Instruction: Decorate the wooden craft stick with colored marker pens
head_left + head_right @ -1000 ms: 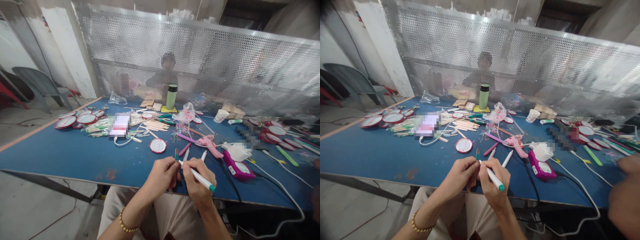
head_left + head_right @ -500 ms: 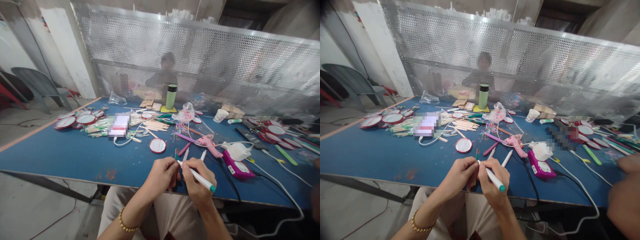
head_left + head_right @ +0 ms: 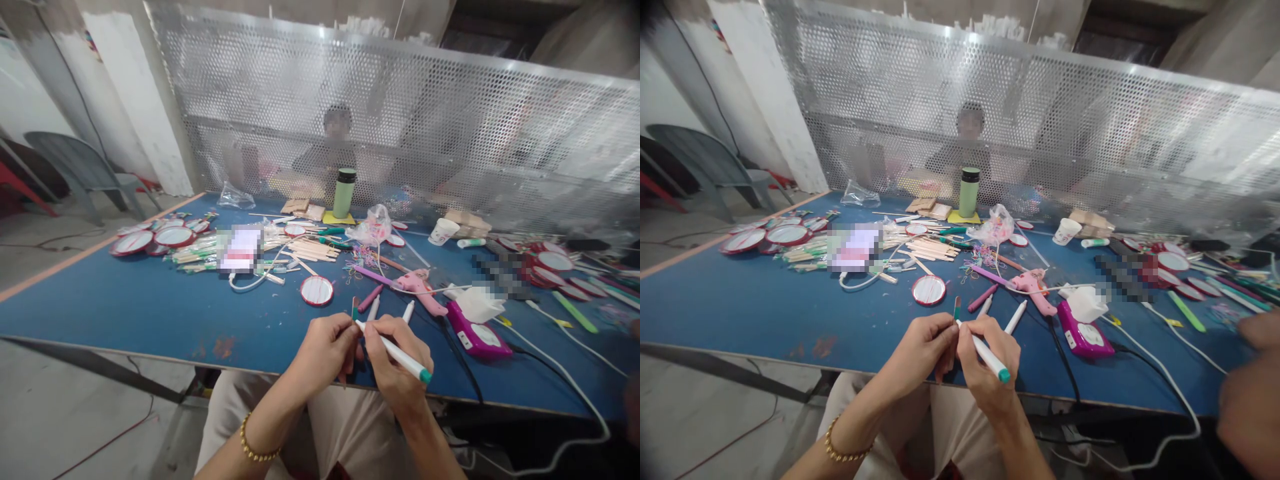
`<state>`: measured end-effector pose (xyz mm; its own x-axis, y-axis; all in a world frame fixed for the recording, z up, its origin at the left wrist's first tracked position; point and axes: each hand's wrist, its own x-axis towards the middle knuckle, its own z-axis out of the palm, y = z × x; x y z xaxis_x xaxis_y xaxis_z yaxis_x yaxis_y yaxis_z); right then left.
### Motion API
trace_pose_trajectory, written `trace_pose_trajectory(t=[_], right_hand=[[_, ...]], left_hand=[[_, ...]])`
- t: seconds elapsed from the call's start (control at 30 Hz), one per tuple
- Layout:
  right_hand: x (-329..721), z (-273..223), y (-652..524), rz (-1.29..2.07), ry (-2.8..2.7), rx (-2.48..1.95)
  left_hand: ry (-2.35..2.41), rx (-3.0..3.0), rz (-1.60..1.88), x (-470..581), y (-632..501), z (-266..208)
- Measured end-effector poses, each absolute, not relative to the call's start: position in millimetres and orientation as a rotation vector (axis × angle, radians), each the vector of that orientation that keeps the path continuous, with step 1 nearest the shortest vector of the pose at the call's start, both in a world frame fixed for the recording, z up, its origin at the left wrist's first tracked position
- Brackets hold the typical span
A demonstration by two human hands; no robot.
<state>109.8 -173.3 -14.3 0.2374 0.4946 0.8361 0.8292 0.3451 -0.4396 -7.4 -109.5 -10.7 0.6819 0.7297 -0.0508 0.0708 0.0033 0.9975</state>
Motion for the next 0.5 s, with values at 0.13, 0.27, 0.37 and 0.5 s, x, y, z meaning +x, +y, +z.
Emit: trace_pose_trajectory(t=[0.13,0.27,0.37,0.5], right_hand=[[109.9,-14.5,-173.3,-0.360,-1.423,-1.286],[110.1,-15.1,-172.9,-0.352,-1.430,-1.278],[109.9,-14.6,-172.5,-0.341,-1.432,-1.278],[109.0,-12.3,-173.6,-0.344,-1.423,-1.257]], left_hand=[[0.691,1.500,0.583,-6.6,-109.0,-11.9],[0.690,1.496,0.577,-6.8,-109.5,-11.7],[0.691,1.490,0.566,-7.5,-110.1,-10.5],[0.696,1.495,0.575,-7.8,-110.0,-8.9]])
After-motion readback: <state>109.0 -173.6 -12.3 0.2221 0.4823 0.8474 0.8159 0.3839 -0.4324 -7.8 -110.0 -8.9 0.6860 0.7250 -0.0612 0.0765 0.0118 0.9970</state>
